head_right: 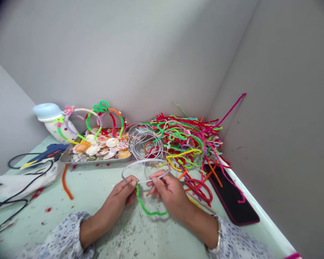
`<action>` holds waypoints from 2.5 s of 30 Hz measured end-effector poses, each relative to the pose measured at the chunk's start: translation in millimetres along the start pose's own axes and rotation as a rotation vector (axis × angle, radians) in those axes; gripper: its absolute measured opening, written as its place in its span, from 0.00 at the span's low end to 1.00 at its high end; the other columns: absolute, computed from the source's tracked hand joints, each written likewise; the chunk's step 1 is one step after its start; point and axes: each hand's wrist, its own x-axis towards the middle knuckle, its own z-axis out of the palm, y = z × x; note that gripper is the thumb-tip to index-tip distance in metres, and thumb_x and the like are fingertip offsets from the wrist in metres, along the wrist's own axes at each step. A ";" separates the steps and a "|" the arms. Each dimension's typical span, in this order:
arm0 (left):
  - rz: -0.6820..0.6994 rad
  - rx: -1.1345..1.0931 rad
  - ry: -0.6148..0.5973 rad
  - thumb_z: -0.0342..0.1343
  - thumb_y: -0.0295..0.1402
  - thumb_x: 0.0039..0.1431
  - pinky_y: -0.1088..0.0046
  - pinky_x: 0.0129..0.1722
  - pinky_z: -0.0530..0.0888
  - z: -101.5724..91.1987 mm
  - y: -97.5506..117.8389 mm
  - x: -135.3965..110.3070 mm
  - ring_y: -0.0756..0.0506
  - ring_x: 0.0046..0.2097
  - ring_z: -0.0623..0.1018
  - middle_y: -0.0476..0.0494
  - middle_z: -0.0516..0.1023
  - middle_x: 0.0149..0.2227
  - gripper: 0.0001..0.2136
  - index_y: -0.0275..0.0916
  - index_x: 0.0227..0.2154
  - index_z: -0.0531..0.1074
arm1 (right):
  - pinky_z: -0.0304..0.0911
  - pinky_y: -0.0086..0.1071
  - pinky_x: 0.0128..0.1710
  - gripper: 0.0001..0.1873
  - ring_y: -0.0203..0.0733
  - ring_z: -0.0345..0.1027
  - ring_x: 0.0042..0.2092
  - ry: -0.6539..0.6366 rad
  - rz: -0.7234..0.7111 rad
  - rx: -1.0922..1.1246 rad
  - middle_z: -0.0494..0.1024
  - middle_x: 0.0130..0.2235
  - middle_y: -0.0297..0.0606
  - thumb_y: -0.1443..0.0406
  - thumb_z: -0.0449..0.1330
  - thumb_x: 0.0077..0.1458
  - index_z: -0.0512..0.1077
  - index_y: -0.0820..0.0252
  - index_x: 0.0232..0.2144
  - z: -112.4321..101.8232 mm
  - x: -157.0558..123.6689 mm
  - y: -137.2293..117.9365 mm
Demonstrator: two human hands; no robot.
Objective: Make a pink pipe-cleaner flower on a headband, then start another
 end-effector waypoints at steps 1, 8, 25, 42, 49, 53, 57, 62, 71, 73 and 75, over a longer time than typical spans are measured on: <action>0.000 -0.007 0.002 0.45 0.39 0.63 0.76 0.23 0.55 0.2 -0.4 -0.5 0.53 0.22 0.58 0.55 0.59 0.19 0.14 0.39 0.24 0.62 | 0.64 0.28 0.25 0.15 0.36 0.72 0.28 0.008 0.001 0.006 0.78 0.30 0.39 0.55 0.53 0.60 0.69 0.62 0.37 0.1 -0.1 0.3; 0.019 -0.031 -0.001 0.49 0.34 0.60 0.77 0.23 0.58 -0.1 -1.2 -2.2 0.52 0.22 0.61 0.55 0.61 0.20 0.06 0.38 0.29 0.65 | 0.64 0.27 0.25 0.16 0.36 0.72 0.28 0.047 -0.006 0.049 0.78 0.32 0.40 0.54 0.54 0.59 0.69 0.62 0.36 0.5 -0.3 -0.2; -0.003 -0.049 0.060 0.54 0.30 0.53 0.80 0.21 0.57 4.7 1.1 -1.1 0.55 0.20 0.58 0.58 0.64 0.21 0.05 0.39 0.32 0.64 | 0.64 0.29 0.26 0.19 0.37 0.70 0.27 0.089 0.096 0.007 0.77 0.29 0.39 0.51 0.56 0.56 0.69 0.62 0.31 0.6 3.2 -3.1; -0.002 -0.026 0.093 0.55 0.30 0.52 0.80 0.21 0.56 3.0 -0.2 0.1 0.55 0.20 0.59 0.60 0.60 0.18 0.07 0.39 0.34 0.65 | 0.62 0.28 0.25 0.18 0.36 0.69 0.27 0.041 0.079 0.034 0.75 0.28 0.36 0.51 0.55 0.57 0.67 0.61 0.31 0.7 2.7 -1.3; -0.002 -0.024 0.125 0.58 0.32 0.50 0.80 0.20 0.56 2.9 -3.9 1.0 0.55 0.19 0.59 0.59 0.62 0.18 0.07 0.38 0.32 0.67 | 0.62 0.28 0.25 0.17 0.34 0.68 0.25 0.040 0.072 0.010 0.75 0.27 0.35 0.52 0.55 0.57 0.67 0.61 0.31 0.2 3.2 -1.4; -0.011 -0.028 0.125 0.59 0.32 0.50 0.80 0.20 0.55 3.3 -2.9 0.6 0.55 0.19 0.59 0.58 0.62 0.17 0.07 0.37 0.30 0.67 | 0.63 0.28 0.25 0.17 0.34 0.67 0.25 0.035 0.067 -0.001 0.75 0.28 0.35 0.52 0.55 0.58 0.68 0.61 0.31 0.5 3.2 -0.4; -0.013 -0.043 0.127 0.59 0.33 0.49 0.80 0.20 0.56 3.6 -0.3 0.8 0.55 0.19 0.59 0.58 0.63 0.17 0.07 0.37 0.29 0.67 | 0.63 0.28 0.25 0.17 0.35 0.68 0.26 0.044 0.075 0.011 0.76 0.28 0.36 0.51 0.55 0.57 0.68 0.60 0.31 0.8 2.6 1.0; -0.027 -0.072 0.133 0.62 0.36 0.48 0.80 0.19 0.55 2.8 -2.1 1.4 0.55 0.19 0.59 0.58 0.63 0.17 0.10 0.37 0.28 0.67 | 0.61 0.29 0.24 0.16 0.35 0.67 0.24 0.056 0.086 -0.023 0.75 0.27 0.35 0.52 0.55 0.57 0.67 0.59 0.31 0.9 2.7 -0.5; -0.015 -0.059 0.109 0.61 0.35 0.50 0.81 0.19 0.56 1.6 -3.5 0.4 0.55 0.19 0.59 0.58 0.62 0.17 0.09 0.37 0.28 0.66 | 0.62 0.29 0.26 0.16 0.36 0.67 0.25 0.034 0.041 -0.093 0.75 0.24 0.34 0.53 0.53 0.59 0.68 0.60 0.32 0.0 -0.1 2.8; -0.019 -0.053 0.104 0.60 0.35 0.51 0.81 0.19 0.55 1.3 -4.2 1.4 0.56 0.19 0.58 0.59 0.61 0.17 0.09 0.37 0.28 0.66 | 0.63 0.29 0.27 0.15 0.37 0.68 0.26 0.022 0.032 -0.087 0.75 0.25 0.35 0.54 0.53 0.60 0.68 0.60 0.33 -0.9 -0.7 5.0; -0.019 -0.053 0.105 0.60 0.35 0.51 0.81 0.19 0.54 1.0 -5.0 2.2 0.56 0.19 0.58 0.59 0.61 0.16 0.09 0.37 0.28 0.66 | 0.64 0.30 0.27 0.15 0.37 0.69 0.27 0.019 0.022 -0.077 0.77 0.28 0.37 0.54 0.53 0.60 0.69 0.60 0.34 -1.4 -1.2 5.6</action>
